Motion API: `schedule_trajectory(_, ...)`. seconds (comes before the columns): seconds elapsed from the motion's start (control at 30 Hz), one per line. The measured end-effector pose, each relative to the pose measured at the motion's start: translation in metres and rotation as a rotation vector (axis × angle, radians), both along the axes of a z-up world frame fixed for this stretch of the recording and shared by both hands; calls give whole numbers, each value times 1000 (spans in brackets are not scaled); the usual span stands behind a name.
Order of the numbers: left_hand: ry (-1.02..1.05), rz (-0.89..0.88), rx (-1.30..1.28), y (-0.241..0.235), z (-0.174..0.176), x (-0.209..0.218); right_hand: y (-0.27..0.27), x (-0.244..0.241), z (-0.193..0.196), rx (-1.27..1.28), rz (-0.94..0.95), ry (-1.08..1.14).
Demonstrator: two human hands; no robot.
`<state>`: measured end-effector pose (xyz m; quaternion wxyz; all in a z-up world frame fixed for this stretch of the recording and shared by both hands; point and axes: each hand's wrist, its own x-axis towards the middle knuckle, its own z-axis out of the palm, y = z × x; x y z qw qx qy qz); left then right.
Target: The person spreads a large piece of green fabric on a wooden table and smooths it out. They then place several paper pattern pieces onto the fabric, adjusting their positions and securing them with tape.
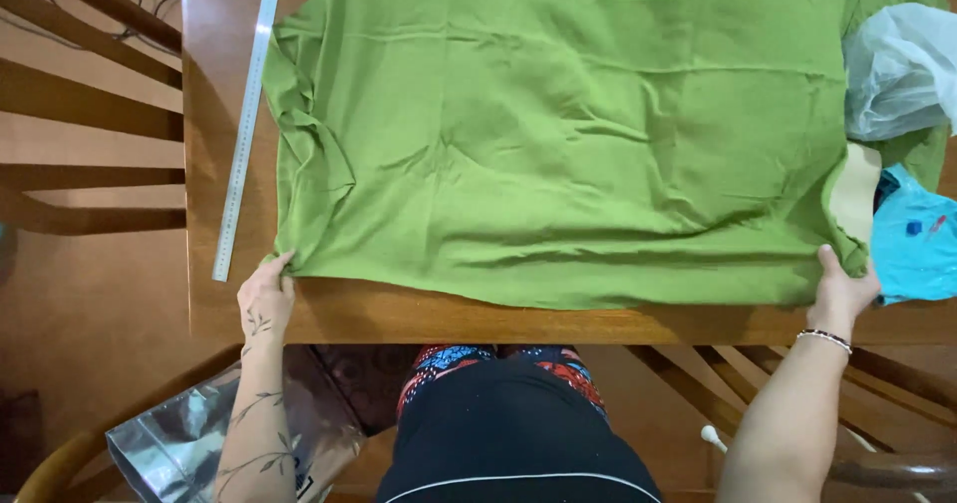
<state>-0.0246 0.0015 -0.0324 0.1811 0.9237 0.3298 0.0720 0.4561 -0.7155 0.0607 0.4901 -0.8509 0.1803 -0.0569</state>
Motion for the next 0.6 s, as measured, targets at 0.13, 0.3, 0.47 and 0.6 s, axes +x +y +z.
schedule_trajectory(0.13, 8, 143, -96, -4, 8, -4, -30, 3, -21, -129, -234, -15)
schedule_trajectory(0.3, 199, 596, -447, -13, 61, 11, -35, -14, -41, -374, -326, -95)
schedule_trajectory(0.47, 213, 613, -201, 7, 24, -3, 57, -42, -15, -439, -80, 77)
schedule_trajectory(0.6, 57, 711, -321, 16, 29, 5, 146, -68, 31, -421, 175, 259)
